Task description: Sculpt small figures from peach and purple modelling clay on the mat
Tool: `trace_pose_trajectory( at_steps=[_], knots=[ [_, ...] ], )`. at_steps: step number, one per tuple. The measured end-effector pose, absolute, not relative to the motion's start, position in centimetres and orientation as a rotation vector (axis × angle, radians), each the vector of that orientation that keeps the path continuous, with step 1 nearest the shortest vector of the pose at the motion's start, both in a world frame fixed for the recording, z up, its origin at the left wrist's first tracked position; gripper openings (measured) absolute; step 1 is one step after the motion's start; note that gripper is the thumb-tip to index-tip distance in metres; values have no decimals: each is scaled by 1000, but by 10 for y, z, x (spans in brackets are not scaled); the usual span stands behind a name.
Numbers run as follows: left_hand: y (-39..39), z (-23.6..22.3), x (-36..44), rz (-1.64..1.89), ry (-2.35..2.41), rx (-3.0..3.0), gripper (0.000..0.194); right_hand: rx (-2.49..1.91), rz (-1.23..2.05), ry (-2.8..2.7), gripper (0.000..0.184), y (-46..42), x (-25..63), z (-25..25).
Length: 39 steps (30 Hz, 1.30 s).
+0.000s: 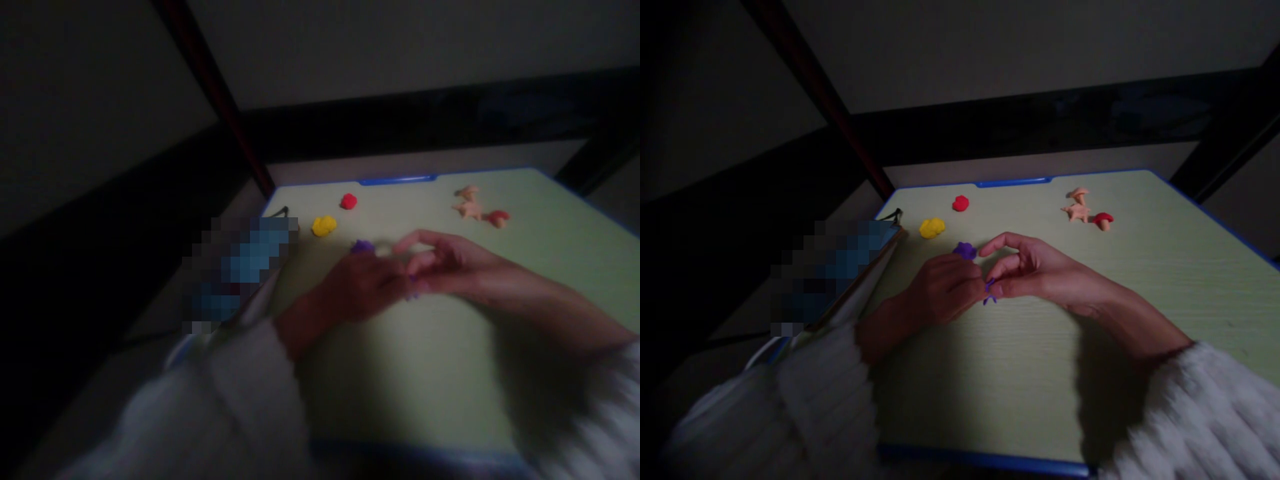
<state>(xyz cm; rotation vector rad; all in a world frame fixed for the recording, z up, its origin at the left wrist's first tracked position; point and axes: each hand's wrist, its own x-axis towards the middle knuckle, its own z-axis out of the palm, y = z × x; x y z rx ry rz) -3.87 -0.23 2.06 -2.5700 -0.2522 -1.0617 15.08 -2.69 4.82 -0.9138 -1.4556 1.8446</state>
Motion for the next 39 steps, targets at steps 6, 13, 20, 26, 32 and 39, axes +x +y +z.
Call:
trace_pose_trajectory(
  at_steps=[6,13,20,26,32,39],
  knots=[
    [-4,23,-39,-1076,-241,-2576,13,-891,1852,-1451,41,-26,152,46],
    [0,11,-41,-1342,-309,-2616,20,-904,1829,-1449,40,-27,150,50],
    [0,6,-41,-1353,-415,-2783,13,-928,1825,-1450,46,-27,150,51],
    [0,6,-41,-1278,-341,-2778,12,-909,1846,-1473,47,-26,152,50],
    [-1,8,-40,-1235,-321,-2780,12,-888,1854,-1425,44,-27,151,50],
    [-1,7,-40,-1230,-330,-2712,15,-894,1854,-1371,42,-28,151,51]
  ],
)
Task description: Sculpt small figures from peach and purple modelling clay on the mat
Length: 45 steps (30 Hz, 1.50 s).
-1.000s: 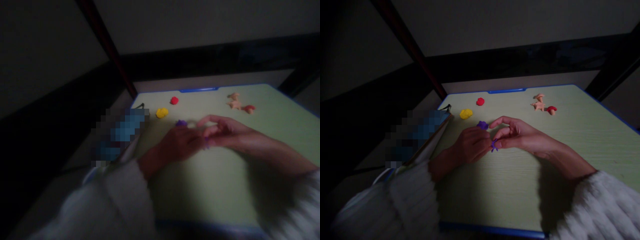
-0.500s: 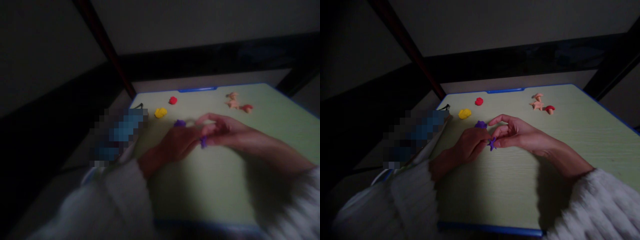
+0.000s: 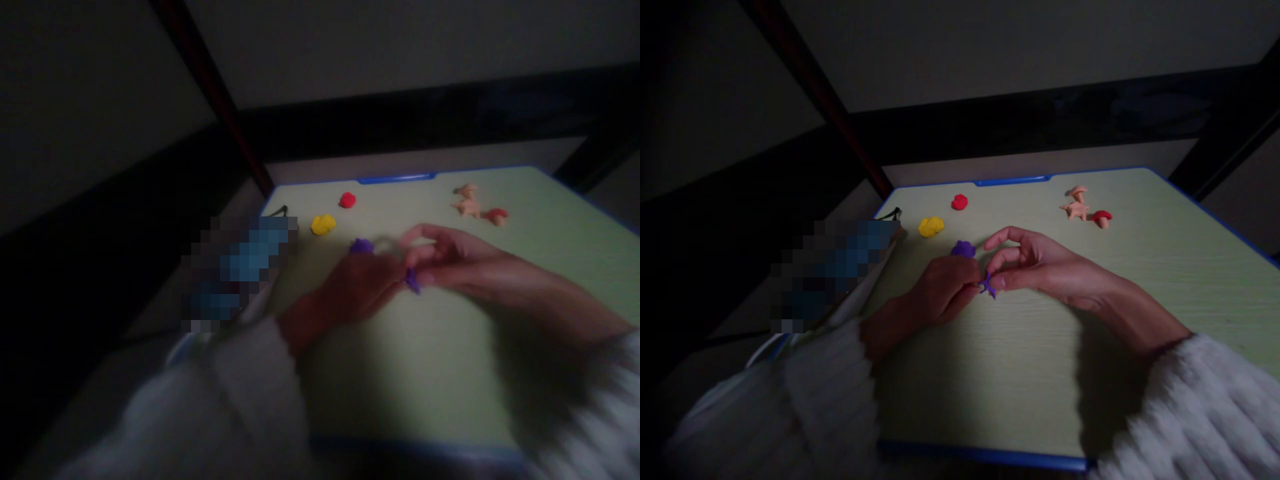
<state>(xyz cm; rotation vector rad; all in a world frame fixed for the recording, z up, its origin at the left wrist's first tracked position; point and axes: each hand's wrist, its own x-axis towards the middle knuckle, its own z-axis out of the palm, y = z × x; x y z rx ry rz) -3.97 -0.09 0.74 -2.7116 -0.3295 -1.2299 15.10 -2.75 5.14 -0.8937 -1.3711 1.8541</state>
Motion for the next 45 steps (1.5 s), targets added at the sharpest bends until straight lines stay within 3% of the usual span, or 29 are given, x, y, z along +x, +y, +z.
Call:
trace_pose_trajectory(
  at_steps=[16,28,45],
  knots=[
    [-2,12,-38,-1195,-313,-2636,11,-864,1901,-1343,36,-26,149,45],
    [-5,7,-37,-1168,-357,-2763,28,-815,1938,-1384,35,-26,150,42],
    [0,5,-37,-1291,-263,-2655,15,-837,1941,-1340,35,-28,147,44]
  ],
)
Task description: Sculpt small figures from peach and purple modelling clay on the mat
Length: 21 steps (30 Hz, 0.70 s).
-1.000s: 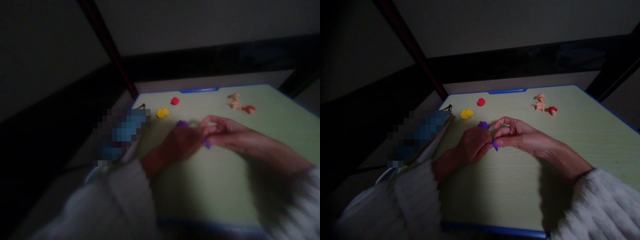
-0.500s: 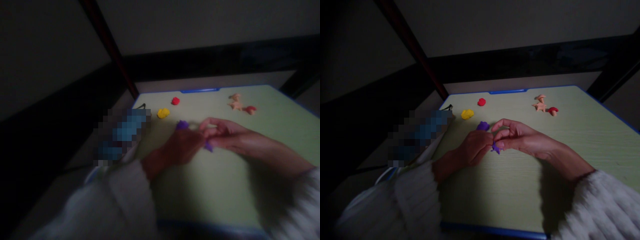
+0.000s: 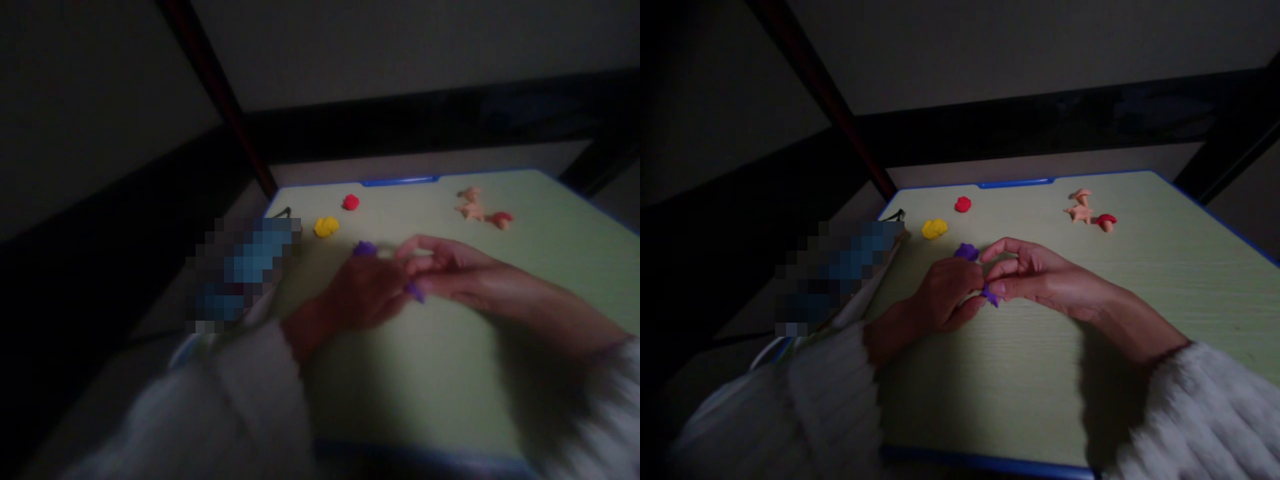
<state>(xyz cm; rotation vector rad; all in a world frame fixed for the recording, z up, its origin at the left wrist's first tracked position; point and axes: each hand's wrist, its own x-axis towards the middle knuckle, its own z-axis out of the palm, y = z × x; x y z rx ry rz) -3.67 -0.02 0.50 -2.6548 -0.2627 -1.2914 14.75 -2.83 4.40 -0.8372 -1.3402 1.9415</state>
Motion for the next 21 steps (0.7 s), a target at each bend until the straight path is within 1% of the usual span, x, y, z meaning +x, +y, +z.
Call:
trace_pose_trajectory(
  at_steps=[8,11,14,18,21],
  knots=[
    [1,3,-38,-1299,-254,-2658,20,-808,1955,-1331,35,-28,148,45],
    [1,2,-38,-1248,-276,-2694,21,-806,1964,-1348,36,-28,148,45],
    [1,3,-37,-1216,-292,-2712,19,-786,1971,-1355,34,-27,149,44],
    [2,3,-36,-1325,-216,-2661,15,-773,1967,-1355,34,-27,149,42],
    [2,3,-35,-1341,-220,-2673,13,-758,1967,-1351,34,-27,149,42]
  ],
)
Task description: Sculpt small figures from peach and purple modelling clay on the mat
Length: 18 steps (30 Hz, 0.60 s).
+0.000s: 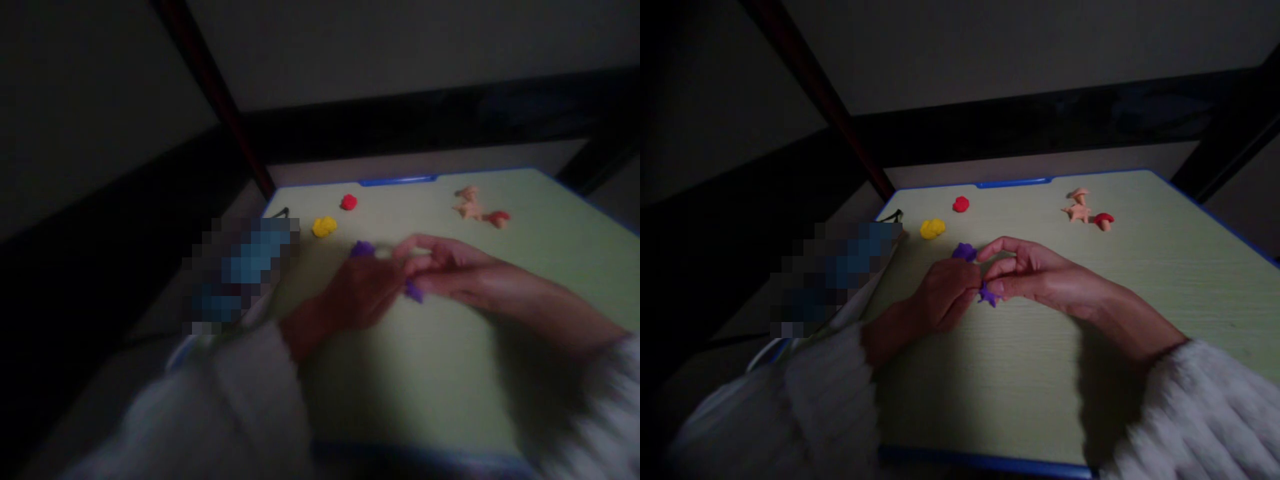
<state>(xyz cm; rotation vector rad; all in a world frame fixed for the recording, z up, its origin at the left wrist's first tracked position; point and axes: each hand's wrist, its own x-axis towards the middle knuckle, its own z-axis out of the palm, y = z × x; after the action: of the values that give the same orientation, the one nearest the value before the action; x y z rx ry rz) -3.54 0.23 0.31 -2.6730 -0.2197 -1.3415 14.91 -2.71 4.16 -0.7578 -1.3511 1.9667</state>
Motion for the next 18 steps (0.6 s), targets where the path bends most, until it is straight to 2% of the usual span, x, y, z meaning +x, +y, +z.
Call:
trace_pose_trajectory(
  at_steps=[11,18],
  knots=[
    [-2,10,-39,-1250,-305,-2584,4,-808,1941,-1330,34,-27,149,42],
    [-3,13,-38,-1274,-311,-2554,12,-819,1955,-1300,33,-28,148,45]
  ],
)
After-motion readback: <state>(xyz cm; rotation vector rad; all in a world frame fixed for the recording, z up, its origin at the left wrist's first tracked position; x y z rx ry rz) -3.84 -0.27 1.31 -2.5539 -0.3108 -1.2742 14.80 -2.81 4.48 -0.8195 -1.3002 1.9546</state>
